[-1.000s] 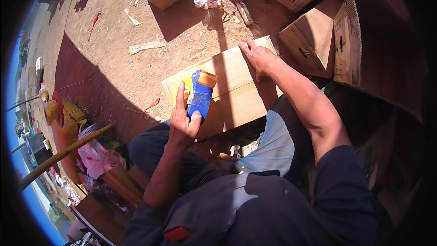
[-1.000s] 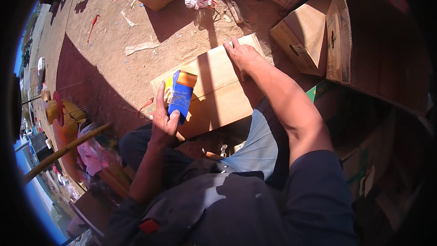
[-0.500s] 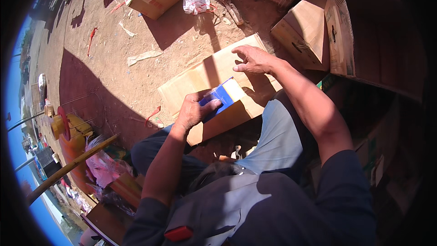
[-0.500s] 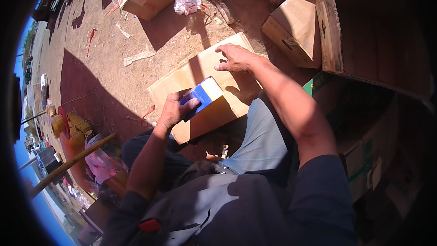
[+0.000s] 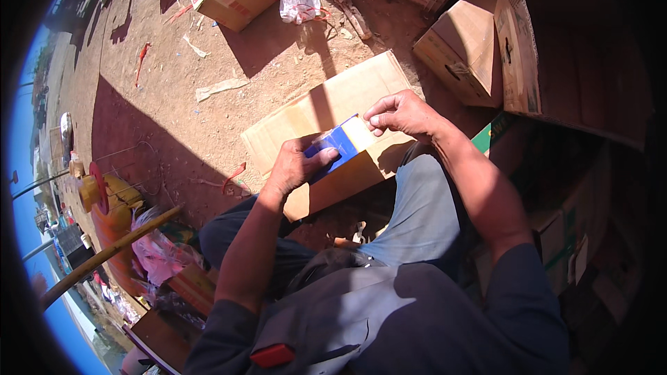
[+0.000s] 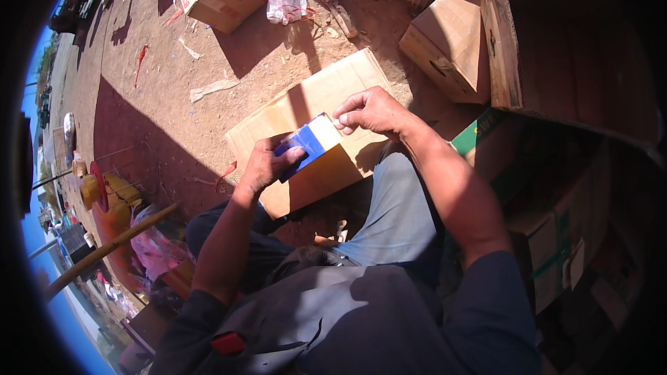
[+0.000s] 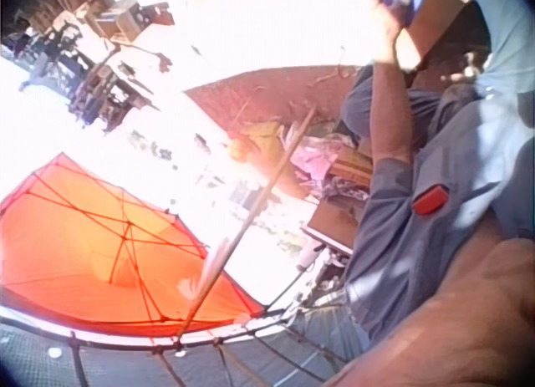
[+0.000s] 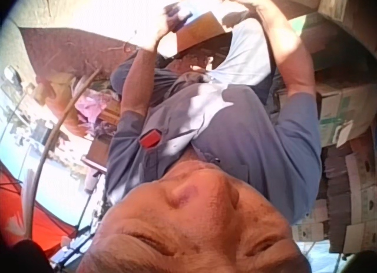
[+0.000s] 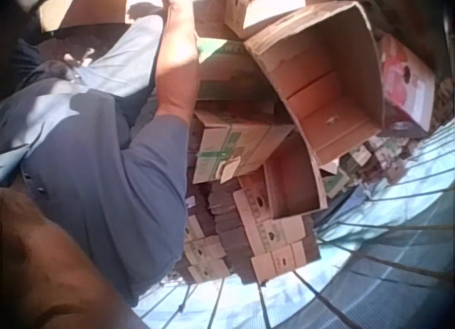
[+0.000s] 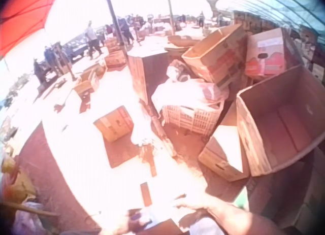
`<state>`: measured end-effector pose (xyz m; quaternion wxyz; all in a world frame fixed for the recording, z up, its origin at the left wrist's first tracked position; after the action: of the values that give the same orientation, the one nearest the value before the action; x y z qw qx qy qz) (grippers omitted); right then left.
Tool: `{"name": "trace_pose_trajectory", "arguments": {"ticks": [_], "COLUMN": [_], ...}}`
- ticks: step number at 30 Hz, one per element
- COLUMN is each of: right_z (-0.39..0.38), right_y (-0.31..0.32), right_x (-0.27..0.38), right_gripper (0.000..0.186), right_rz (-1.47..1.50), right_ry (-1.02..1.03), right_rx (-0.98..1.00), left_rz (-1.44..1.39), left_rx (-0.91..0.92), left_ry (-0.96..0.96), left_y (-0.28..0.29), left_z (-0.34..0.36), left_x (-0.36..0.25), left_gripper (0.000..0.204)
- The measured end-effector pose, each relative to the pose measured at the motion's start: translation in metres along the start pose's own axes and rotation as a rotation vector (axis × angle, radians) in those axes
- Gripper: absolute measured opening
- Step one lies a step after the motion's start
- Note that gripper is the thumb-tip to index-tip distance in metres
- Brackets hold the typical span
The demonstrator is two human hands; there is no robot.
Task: The person sits on the ground and uses a handheld tape dispenser to seal cardboard boxes. They pull tape, press it onto box seams, and fold flaps to close the boxes, handling several boxes one at a time.
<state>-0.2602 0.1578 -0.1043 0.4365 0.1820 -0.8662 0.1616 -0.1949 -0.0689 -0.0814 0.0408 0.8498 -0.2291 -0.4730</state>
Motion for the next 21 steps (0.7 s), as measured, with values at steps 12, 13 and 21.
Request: {"name": "trace_pose_trajectory", "arguments": {"ticks": [12,13,21], "right_z": [0.042,0.055,0.13], "right_y": [0.205,0.205,0.177], "right_x": [-0.081,-0.104,-0.153], "right_gripper": [0.017,0.017,0.046], "right_rz": [-0.648,-0.699,-0.958], "right_ry": [-0.133,-0.18,-0.381], "right_rx": [-0.655,-0.693,-0.458], "left_rz": [0.296,0.339,0.492], "left_rx": [-0.081,-0.166,-0.26], "left_ry": [-0.037,-0.068,-0.03], "left_y": [0.014,0.01,0.011], "left_z": [0.003,0.009,0.016], "left_x": [-0.025,-0.03,-0.035], "left_gripper": [0.051,0.054,0.057]}}
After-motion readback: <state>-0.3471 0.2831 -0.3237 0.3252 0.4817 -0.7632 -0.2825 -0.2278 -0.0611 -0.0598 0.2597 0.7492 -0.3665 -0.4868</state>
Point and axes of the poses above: each hand's wrist, its own z-axis towards the middle knuckle, its own y-axis out of the back of the hand, x = y × z, the point moved 7 cm from there along z, towards the middle knuckle, and after that the axes turned 5 degrees about -x, right-handed, at the moved point
